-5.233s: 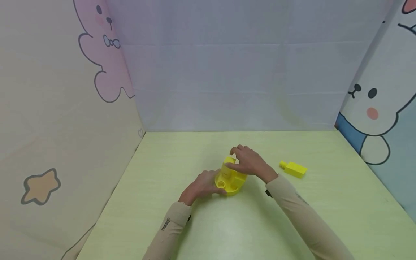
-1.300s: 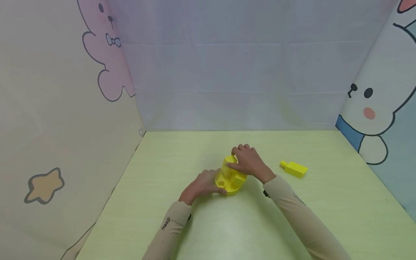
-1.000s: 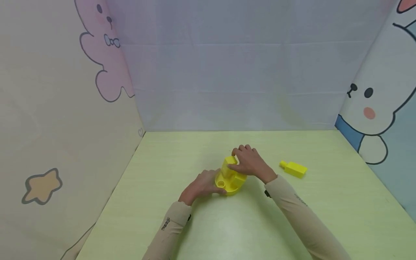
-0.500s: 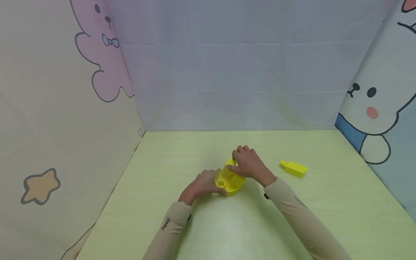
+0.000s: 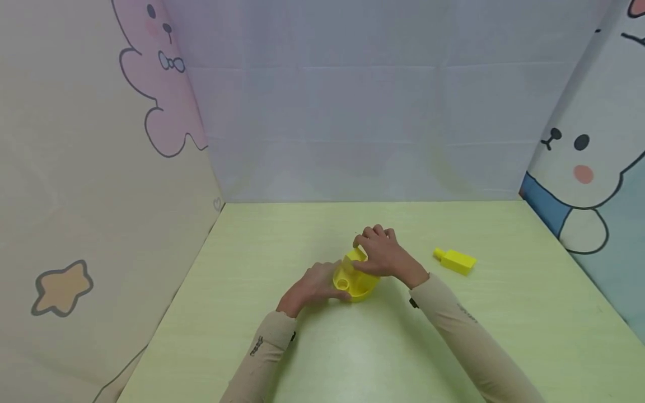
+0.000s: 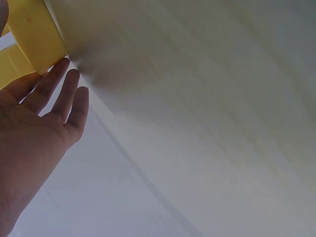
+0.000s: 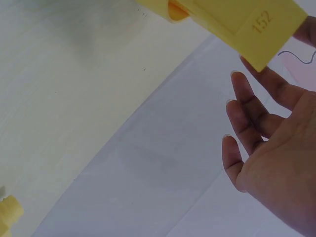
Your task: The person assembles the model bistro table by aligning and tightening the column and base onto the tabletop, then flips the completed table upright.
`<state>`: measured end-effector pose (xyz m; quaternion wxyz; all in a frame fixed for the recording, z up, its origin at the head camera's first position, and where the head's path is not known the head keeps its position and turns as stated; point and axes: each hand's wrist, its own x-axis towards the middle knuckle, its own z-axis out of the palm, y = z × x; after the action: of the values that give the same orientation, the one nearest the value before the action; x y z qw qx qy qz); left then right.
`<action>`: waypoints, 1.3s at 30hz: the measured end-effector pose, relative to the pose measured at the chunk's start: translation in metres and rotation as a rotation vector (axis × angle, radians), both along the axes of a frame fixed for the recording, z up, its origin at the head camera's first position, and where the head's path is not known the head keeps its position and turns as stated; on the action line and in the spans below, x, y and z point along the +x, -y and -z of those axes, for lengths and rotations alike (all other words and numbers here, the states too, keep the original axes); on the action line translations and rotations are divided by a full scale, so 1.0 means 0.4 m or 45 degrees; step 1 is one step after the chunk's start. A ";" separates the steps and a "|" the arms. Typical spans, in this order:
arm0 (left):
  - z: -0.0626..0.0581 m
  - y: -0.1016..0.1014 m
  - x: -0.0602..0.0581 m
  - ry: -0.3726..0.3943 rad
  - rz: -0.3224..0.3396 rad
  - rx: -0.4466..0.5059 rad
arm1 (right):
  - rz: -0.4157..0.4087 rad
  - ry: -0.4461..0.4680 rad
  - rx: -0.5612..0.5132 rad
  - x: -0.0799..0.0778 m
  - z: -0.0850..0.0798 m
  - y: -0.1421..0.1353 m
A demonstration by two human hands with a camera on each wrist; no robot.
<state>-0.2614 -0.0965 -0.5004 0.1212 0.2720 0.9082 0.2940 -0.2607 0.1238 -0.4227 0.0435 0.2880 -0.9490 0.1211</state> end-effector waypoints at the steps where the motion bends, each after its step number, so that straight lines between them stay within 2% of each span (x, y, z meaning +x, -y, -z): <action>1: -0.001 0.000 0.000 -0.002 0.001 0.001 | -0.002 -0.009 -0.002 0.000 0.001 0.001; 8: -0.007 -0.001 0.003 -0.012 0.008 0.010 | -0.003 -0.149 0.041 0.002 0.018 0.018; 15: 0.000 0.001 -0.001 -0.002 -0.001 -0.006 | 0.032 -0.166 0.098 0.004 0.011 0.019; 20: -0.001 0.003 0.001 -0.012 0.004 -0.016 | 0.035 -0.366 0.125 0.006 0.026 0.034; 22: -0.003 0.002 0.003 -0.006 0.005 -0.009 | 0.032 -0.394 0.132 0.008 0.029 0.038; 27: -0.008 0.002 0.004 0.004 0.003 0.006 | -0.001 -0.316 0.113 0.009 0.022 0.039; 35: -0.008 0.005 0.006 -0.024 -0.001 -0.017 | 0.059 -0.283 0.117 0.010 0.034 0.049; 39: -0.008 0.006 0.006 -0.024 0.009 -0.005 | 0.040 -0.214 0.076 0.005 0.030 0.043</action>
<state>-0.2589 -0.0989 -0.4971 0.1144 0.2776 0.9090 0.2892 -0.2588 0.1064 -0.4347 0.1162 0.2835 -0.9495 0.0676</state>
